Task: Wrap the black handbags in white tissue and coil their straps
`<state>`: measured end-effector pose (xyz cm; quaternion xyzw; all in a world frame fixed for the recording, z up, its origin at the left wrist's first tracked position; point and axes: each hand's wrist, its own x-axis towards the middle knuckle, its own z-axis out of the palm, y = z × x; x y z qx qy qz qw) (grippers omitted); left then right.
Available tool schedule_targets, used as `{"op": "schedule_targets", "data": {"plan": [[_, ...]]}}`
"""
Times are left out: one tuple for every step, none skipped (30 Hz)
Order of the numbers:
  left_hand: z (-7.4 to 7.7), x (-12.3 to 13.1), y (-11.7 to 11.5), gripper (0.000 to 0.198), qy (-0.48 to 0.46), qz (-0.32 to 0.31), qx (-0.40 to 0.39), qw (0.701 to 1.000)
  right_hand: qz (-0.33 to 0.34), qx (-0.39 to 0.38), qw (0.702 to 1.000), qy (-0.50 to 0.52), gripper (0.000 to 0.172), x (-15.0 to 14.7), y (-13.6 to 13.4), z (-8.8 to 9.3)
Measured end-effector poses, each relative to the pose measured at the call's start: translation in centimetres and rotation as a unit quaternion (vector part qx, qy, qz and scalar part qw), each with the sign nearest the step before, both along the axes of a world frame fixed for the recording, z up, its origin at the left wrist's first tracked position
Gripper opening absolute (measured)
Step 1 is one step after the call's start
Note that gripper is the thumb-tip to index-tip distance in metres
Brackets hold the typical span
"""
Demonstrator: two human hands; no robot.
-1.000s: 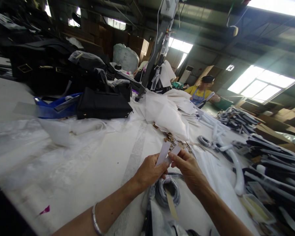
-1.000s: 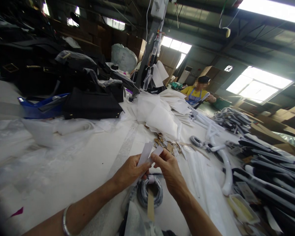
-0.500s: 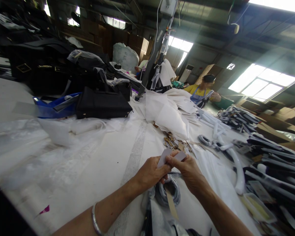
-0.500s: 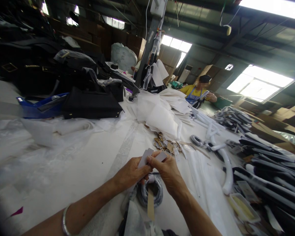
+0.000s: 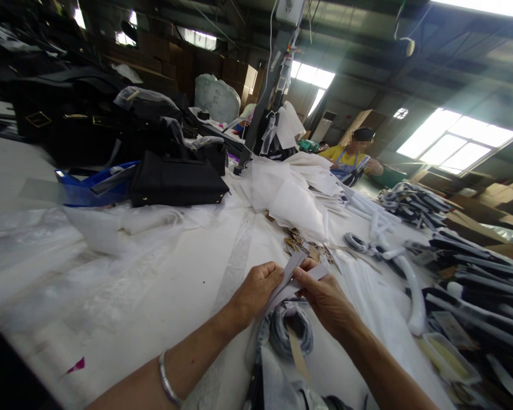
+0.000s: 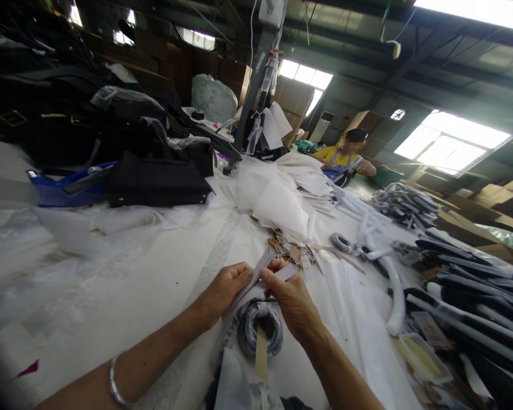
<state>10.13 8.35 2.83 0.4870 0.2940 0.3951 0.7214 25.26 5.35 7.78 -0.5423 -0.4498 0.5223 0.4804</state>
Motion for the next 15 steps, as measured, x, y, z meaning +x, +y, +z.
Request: {"op": "schedule_targets", "data": {"plan": [[0.08,0.03,-0.07,0.05,-0.015,-0.012,-0.008,1.0,0.003,-0.002,1.0,0.008,0.041,-0.12,-0.07,0.06],[0.18,0.06,-0.14,0.052,-0.026,-0.022,-0.014,0.999,0.004,-0.003,1.0,0.013,0.043,-0.2,-0.13,0.13],[0.29,0.08,-0.21,0.054,-0.034,-0.029,-0.018,0.999,0.001,-0.006,1.0,0.017,0.044,-0.26,-0.17,0.2],[0.39,0.08,-0.27,0.055,-0.041,-0.034,-0.018,0.998,-0.002,-0.01,1.0,0.022,0.046,-0.3,-0.21,0.28],[0.47,0.07,-0.33,0.056,-0.045,-0.036,-0.017,0.998,-0.007,-0.014,0.999,0.028,0.047,-0.34,-0.24,0.38],[0.54,0.05,-0.36,0.056,-0.048,-0.038,-0.015,0.998,-0.01,-0.018,0.999,0.036,0.047,-0.38,-0.26,0.47],[0.57,0.02,-0.38,0.055,-0.051,-0.042,-0.014,0.998,-0.013,-0.022,0.999,0.045,0.046,-0.43,-0.27,0.57],[0.57,-0.02,-0.39,0.055,-0.053,-0.045,-0.012,0.998,-0.017,-0.026,0.998,0.054,0.047,-0.49,-0.27,0.65],[0.54,-0.05,-0.38,0.054,-0.055,-0.048,-0.006,0.997,-0.022,-0.029,0.997,0.062,0.048,-0.54,-0.25,0.71],[0.49,-0.07,-0.36,0.053,-0.056,-0.05,0.003,0.997,-0.028,-0.03,0.997,0.068,0.049,-0.58,-0.22,0.73],[0.41,-0.08,-0.34,0.051,-0.055,-0.049,0.015,0.997,-0.034,-0.031,0.996,0.072,0.049,-0.61,-0.19,0.71],[0.32,-0.07,-0.33,0.05,-0.048,-0.045,0.031,0.997,-0.036,-0.03,0.996,0.074,0.049,-0.61,-0.17,0.65],[0.23,-0.06,-0.33,0.048,-0.033,-0.037,0.048,0.998,-0.035,-0.029,0.996,0.074,0.048,-0.58,-0.15,0.55],[0.15,-0.04,-0.34,0.047,-0.013,-0.025,0.064,0.998,-0.032,-0.026,0.997,0.07,0.048,-0.53,-0.14,0.42],[0.09,-0.02,-0.38,0.046,0.009,-0.012,0.08,0.997,-0.029,-0.025,0.997,0.066,0.048,-0.46,-0.15,0.27]]}}
